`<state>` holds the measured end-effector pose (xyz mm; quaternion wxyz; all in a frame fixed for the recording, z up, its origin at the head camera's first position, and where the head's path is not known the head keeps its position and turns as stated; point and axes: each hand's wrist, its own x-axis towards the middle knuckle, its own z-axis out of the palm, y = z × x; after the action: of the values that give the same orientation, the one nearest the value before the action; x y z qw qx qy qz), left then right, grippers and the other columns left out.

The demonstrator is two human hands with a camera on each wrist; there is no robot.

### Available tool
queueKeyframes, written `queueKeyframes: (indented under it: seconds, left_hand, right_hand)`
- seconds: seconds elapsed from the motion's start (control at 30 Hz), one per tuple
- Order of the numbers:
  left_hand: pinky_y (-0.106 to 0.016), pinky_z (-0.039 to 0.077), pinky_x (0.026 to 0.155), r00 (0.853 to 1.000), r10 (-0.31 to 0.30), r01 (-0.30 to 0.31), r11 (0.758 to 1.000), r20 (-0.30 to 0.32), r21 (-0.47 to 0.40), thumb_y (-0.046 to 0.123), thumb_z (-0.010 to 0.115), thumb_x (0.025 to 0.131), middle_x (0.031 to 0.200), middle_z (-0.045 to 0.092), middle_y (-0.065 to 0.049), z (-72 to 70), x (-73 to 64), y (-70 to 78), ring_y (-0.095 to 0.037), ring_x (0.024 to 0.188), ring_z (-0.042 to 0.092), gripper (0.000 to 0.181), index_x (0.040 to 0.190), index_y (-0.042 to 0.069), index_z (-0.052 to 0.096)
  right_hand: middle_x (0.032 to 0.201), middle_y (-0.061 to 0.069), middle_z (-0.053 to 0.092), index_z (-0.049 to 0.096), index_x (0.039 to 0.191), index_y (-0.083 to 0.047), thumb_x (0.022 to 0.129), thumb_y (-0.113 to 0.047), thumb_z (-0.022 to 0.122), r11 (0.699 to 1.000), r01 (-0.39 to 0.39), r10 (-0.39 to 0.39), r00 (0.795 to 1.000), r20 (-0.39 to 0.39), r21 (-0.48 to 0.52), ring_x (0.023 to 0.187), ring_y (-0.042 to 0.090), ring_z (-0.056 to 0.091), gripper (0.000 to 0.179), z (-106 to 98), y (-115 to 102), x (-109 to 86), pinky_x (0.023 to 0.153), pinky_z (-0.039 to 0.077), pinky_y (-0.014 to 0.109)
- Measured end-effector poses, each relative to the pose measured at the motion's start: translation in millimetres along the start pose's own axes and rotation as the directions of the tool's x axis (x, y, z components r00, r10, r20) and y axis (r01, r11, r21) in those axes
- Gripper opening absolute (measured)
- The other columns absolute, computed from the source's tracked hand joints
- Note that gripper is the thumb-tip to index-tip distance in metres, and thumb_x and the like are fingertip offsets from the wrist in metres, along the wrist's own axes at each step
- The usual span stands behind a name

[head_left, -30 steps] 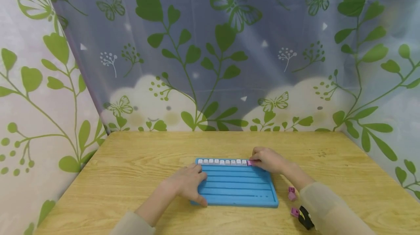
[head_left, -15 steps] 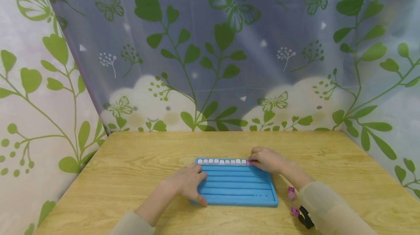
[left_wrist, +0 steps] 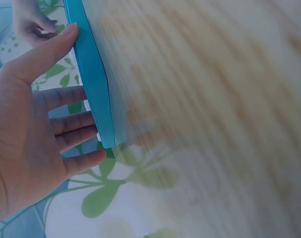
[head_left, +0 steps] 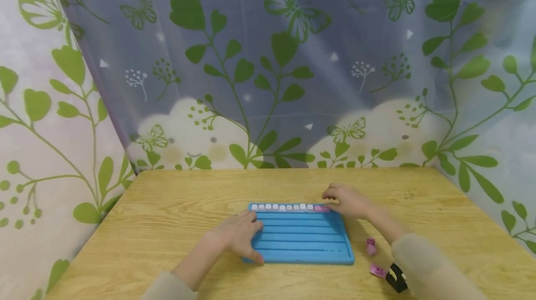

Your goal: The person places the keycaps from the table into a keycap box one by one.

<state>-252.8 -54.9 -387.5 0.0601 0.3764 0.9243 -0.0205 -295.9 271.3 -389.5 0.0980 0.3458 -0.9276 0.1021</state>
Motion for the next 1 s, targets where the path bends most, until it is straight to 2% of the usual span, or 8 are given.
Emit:
queueKeyframes:
  seconds: [0.13, 0.27, 0.37, 0.47, 0.63, 0.7, 0.9, 1.0]
  left_hand:
    - [-0.030, 0.043, 0.076, 1.000, -0.011, 0.010, 1.000, -0.006, -0.021, 0.065, 0.068, 0.067, 0.099, 0.046, 0.000, -2.8, -2.7, -1.7, -0.012, 0.090, 0.039, 0.076, 0.120, 0.011, 0.057]
    - [-0.031, 0.042, 0.078, 1.000, -0.017, 0.017, 1.000, -0.007, -0.027, 0.065, 0.068, 0.067, 0.100, 0.046, 0.000, -4.3, -5.0, -1.9, -0.012, 0.091, 0.039, 0.076, 0.120, 0.011, 0.057]
    - [-0.035, 0.043, 0.083, 1.000, -0.018, 0.018, 1.000, -0.006, -0.025, 0.066, 0.067, 0.068, 0.104, 0.048, -0.001, -3.3, -5.1, -1.7, -0.014, 0.095, 0.042, 0.076, 0.121, 0.012, 0.057]
    - [-0.038, 0.042, 0.087, 1.000, -0.017, 0.017, 0.999, 0.000, -0.029, 0.067, 0.066, 0.068, 0.107, 0.049, -0.002, -1.5, -4.5, -2.4, -0.016, 0.099, 0.043, 0.077, 0.122, 0.012, 0.057]
    - [-0.039, 0.041, 0.089, 1.000, -0.018, 0.018, 0.999, 0.005, -0.042, 0.068, 0.066, 0.067, 0.107, 0.049, -0.001, 1.4, -4.2, -3.4, -0.016, 0.100, 0.042, 0.078, 0.122, 0.013, 0.057]
    - [-0.038, 0.041, 0.089, 1.000, -0.018, 0.018, 0.999, 0.002, -0.045, 0.068, 0.066, 0.067, 0.107, 0.049, -0.001, 2.4, -3.9, -3.3, -0.016, 0.099, 0.042, 0.078, 0.121, 0.013, 0.058]
    - [-0.037, 0.041, 0.087, 1.000, -0.009, 0.008, 0.999, -0.013, -0.036, 0.068, 0.065, 0.068, 0.106, 0.049, -0.001, 3.1, -2.8, -2.1, -0.015, 0.097, 0.042, 0.077, 0.121, 0.013, 0.058]
    - [-0.036, 0.042, 0.086, 1.000, -0.007, 0.006, 0.999, -0.017, -0.036, 0.068, 0.065, 0.068, 0.105, 0.049, -0.001, 3.1, -2.4, -1.5, -0.015, 0.096, 0.042, 0.077, 0.121, 0.013, 0.058]
  right_hand:
    - [0.091, 0.005, 0.060, 0.067, 0.099, -0.002, 0.080, -0.006, 0.070, 1.000, -0.027, 0.027, 1.000, -0.001, 0.005, 0.081, 0.020, 0.059, 0.019, -18.3, -0.7, -11.5, 0.068, 0.049, 0.032]
    - [0.087, 0.002, 0.060, 0.066, 0.097, -0.001, 0.082, -0.005, 0.068, 0.998, -0.052, 0.049, 0.996, 0.081, 0.047, 0.076, 0.016, 0.057, 0.016, -33.8, -4.5, -28.5, 0.065, 0.049, 0.029]
    - [0.081, -0.002, 0.061, 0.067, 0.092, -0.003, 0.082, -0.006, 0.067, 0.992, -0.089, 0.072, 0.983, 0.171, 0.089, 0.071, 0.010, 0.055, 0.010, -39.9, -6.3, -45.0, 0.062, 0.047, 0.028]
    - [0.073, -0.004, 0.059, 0.066, 0.088, -0.004, 0.084, -0.009, 0.066, 0.968, -0.187, 0.133, 0.948, 0.290, 0.167, 0.062, 0.008, 0.054, 0.006, -40.0, -7.4, -62.5, 0.055, 0.046, 0.027]
    - [0.064, -0.002, 0.054, 0.062, 0.082, -0.007, 0.084, -0.014, 0.066, 0.877, -0.378, 0.233, 0.874, 0.426, 0.295, 0.048, 0.012, 0.052, 0.008, -35.0, -8.7, -80.1, 0.043, 0.044, 0.025]
    - [0.064, -0.002, 0.054, 0.061, 0.079, -0.009, 0.083, -0.016, 0.068, 0.875, -0.379, 0.235, 0.876, 0.421, 0.301, 0.048, 0.010, 0.051, 0.011, -32.7, -8.7, -82.7, 0.043, 0.044, 0.025]
    - [0.063, -0.007, 0.050, 0.059, 0.075, -0.011, 0.080, -0.011, 0.068, 0.927, -0.281, 0.180, 0.914, 0.363, 0.248, 0.053, 0.004, 0.044, 0.010, -27.2, -7.4, -83.0, 0.051, 0.040, 0.023]
    - [0.066, -0.007, 0.049, 0.059, 0.076, -0.010, 0.077, -0.006, 0.067, 0.945, -0.254, 0.174, 0.924, 0.340, 0.207, 0.058, 0.005, 0.043, 0.009, -24.4, -5.4, -82.2, 0.053, 0.039, 0.024]
